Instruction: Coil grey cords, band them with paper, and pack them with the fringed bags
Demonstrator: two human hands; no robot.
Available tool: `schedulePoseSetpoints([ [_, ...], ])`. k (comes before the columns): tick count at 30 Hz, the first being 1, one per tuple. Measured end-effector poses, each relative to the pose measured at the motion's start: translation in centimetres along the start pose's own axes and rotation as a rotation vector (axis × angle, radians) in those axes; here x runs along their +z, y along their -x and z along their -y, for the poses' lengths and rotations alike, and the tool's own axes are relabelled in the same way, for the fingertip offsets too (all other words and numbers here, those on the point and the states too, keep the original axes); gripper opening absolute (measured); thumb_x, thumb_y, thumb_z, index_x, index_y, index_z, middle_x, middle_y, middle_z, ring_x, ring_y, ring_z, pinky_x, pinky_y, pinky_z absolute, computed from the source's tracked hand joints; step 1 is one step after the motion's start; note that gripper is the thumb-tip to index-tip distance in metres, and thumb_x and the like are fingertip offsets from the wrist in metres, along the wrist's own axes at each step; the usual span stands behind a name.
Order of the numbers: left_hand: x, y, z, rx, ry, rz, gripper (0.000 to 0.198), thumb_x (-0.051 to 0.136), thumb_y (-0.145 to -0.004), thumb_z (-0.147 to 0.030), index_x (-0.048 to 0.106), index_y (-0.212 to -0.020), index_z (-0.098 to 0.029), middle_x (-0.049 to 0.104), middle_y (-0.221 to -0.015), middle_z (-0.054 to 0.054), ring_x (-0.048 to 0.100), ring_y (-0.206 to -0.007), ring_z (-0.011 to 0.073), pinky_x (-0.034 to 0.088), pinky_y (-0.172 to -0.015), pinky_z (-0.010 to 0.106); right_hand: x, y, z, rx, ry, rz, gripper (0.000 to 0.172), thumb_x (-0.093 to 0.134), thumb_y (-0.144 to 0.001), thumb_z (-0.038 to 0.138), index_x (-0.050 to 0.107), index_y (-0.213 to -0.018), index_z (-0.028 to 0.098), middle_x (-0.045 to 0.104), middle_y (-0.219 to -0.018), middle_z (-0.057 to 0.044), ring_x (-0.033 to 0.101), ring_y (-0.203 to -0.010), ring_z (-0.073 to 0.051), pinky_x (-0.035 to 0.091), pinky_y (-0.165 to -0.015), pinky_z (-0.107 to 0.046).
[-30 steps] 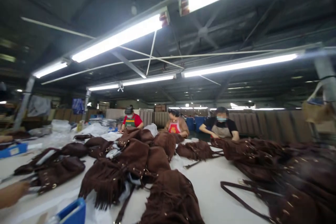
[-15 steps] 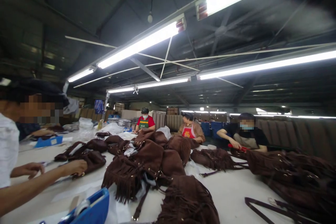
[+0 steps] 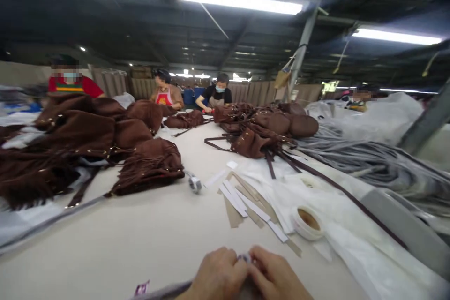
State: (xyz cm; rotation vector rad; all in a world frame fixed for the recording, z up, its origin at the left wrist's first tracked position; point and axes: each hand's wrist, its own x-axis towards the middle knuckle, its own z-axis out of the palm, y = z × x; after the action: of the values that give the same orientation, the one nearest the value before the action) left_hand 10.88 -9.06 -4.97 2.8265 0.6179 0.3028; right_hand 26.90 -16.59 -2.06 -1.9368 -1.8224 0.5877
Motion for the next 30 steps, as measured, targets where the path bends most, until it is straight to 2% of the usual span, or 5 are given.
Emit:
schedulePoseSetpoints([
  [9,-2.6,1.4,-0.1,0.026,-0.056,-0.088,0.014,0.063,-0.082,-0.013,0.053,-0.088,-0.020,0.062,-0.082,0.002,0.058,-0.074,0.0192,0.046,-0.065,0.027,-2.2,-2.6,3.4,-0.018,0.115,0.067,0.014,0.052,-0.072,0.007,0.063,-0.073,0.016,0.068,-0.072,-0.005,0.058,-0.068,-0.017,0.031,-0.058,-0.025],
  [18,-6.1,1.7,2.0,0.179,0.064,0.073,0.019,0.069,-0.083,-0.014,0.058,-0.096,-0.022,0.066,-0.100,0.000,0.061,-0.089,0.0187,0.046,-0.075,0.026,-4.0,-5.6,1.9,-0.603,0.084,0.408,0.013,0.054,-0.071,0.006,0.061,-0.071,0.018,0.063,-0.069,0.001,0.055,-0.066,-0.013,0.036,-0.062,-0.021],
  [23,-3.5,1.0,0.4,-0.021,-0.137,0.082,0.017,0.066,-0.079,-0.009,0.059,-0.092,-0.016,0.066,-0.093,0.007,0.062,-0.083,0.0255,0.053,-0.070,0.035,-3.1,-3.9,2.6,-0.200,-0.009,0.170,0.006,0.051,-0.082,0.018,0.057,-0.083,0.018,0.063,-0.065,-0.001,0.059,-0.062,-0.016,0.040,-0.060,-0.025],
  [26,-2.3,0.9,-0.8,-0.051,-0.238,0.069,0.013,0.060,-0.080,-0.006,0.058,-0.087,-0.017,0.065,-0.086,0.007,0.062,-0.077,0.0261,0.054,-0.064,0.035,-2.8,-2.6,3.4,0.203,-0.183,0.297,0.008,0.043,-0.085,0.020,0.050,-0.090,0.019,0.052,-0.048,0.006,0.052,-0.041,-0.016,0.038,-0.041,-0.023],
  [30,-2.9,1.5,-0.6,0.028,-0.203,0.017,0.015,0.062,-0.081,-0.007,0.055,-0.087,-0.019,0.065,-0.085,0.004,0.062,-0.075,0.0220,0.051,-0.063,0.030,-3.5,-3.0,4.2,0.092,-0.123,0.355,0.013,0.045,-0.076,0.009,0.052,-0.082,0.019,0.054,-0.051,0.004,0.058,-0.044,-0.016,0.036,-0.040,-0.021],
])
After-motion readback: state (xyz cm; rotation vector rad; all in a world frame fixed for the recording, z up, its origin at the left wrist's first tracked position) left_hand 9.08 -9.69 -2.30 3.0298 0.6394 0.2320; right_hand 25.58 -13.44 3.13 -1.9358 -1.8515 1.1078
